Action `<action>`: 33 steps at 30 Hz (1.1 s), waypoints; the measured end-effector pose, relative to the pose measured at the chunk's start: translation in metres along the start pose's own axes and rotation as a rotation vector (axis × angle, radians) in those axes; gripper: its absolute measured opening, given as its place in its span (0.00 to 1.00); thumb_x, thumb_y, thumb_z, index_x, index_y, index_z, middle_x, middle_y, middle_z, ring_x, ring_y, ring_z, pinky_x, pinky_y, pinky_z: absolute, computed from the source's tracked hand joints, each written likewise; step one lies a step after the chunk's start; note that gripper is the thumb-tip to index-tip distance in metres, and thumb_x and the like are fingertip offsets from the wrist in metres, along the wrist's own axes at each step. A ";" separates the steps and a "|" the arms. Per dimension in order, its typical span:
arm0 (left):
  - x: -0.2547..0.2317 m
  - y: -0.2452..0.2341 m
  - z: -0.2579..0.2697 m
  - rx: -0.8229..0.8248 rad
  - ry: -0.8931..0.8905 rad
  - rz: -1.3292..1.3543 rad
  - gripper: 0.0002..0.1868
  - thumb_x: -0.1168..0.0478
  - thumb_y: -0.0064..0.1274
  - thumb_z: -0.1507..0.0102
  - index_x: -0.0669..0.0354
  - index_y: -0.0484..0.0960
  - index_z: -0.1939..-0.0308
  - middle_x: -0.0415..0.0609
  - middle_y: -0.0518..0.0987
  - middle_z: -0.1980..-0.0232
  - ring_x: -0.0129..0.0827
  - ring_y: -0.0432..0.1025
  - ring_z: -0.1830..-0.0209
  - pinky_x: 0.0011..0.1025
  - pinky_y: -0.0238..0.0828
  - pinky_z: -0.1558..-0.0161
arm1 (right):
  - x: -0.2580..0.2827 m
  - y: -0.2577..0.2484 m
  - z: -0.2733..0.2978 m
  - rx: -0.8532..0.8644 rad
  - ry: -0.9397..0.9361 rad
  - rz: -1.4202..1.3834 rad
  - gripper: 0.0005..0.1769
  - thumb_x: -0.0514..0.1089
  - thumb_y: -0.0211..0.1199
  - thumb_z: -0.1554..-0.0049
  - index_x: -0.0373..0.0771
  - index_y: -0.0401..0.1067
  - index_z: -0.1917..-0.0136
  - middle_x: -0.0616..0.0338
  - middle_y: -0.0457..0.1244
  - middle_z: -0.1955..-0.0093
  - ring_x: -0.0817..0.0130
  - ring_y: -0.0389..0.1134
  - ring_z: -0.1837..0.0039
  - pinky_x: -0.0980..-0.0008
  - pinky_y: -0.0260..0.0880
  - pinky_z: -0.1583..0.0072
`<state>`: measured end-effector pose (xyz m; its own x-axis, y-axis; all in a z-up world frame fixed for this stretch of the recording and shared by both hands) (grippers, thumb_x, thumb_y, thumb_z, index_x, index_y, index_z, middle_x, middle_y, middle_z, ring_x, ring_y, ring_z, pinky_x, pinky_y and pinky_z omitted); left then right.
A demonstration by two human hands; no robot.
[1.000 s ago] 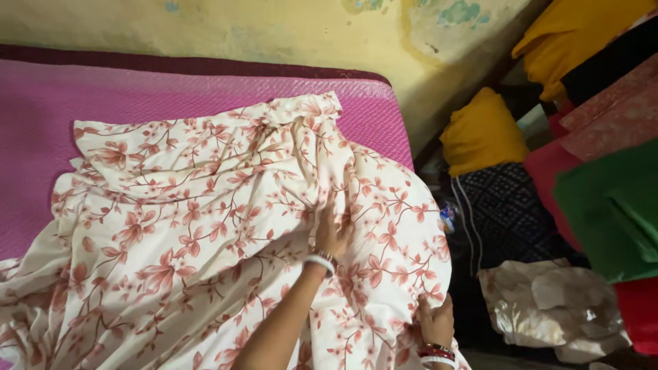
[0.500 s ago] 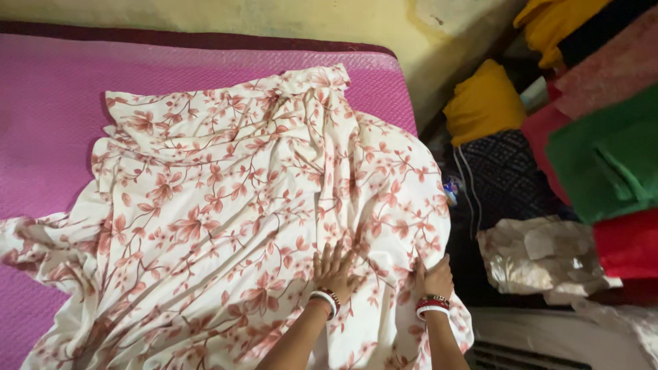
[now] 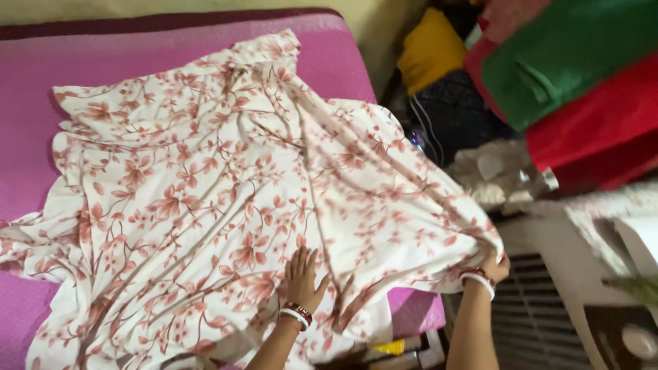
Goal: The person spreads a floral bedsheet over a bed with a pink mattress cover, smoothing the fabric by hand and tucking the edges under the mattress around the corners.
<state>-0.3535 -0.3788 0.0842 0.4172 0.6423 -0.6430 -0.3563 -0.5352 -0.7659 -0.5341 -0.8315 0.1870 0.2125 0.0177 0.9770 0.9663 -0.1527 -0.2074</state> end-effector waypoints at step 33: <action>0.046 0.003 0.150 -0.112 0.003 -0.250 0.09 0.54 0.63 0.47 0.46 0.85 0.64 0.41 0.74 0.37 0.44 0.65 0.34 0.53 0.57 0.34 | -0.033 -0.102 0.209 0.746 -0.704 1.103 0.37 0.41 0.67 0.49 0.57 0.64 0.27 0.51 0.54 0.23 0.41 0.57 0.27 0.43 0.63 0.32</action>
<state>-0.4609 -0.2680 0.0530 0.4833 0.7605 -0.4336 -0.1468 -0.4179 -0.8966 -0.6091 -0.6098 0.1656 0.6765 0.7230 0.1400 0.0834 0.1137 -0.9900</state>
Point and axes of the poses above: each hand's wrist, its own z-axis away from the middle knuckle, its own y-axis out of the palm, x = y × z, the point moved 5 cm from there along -z, towards the middle knuckle
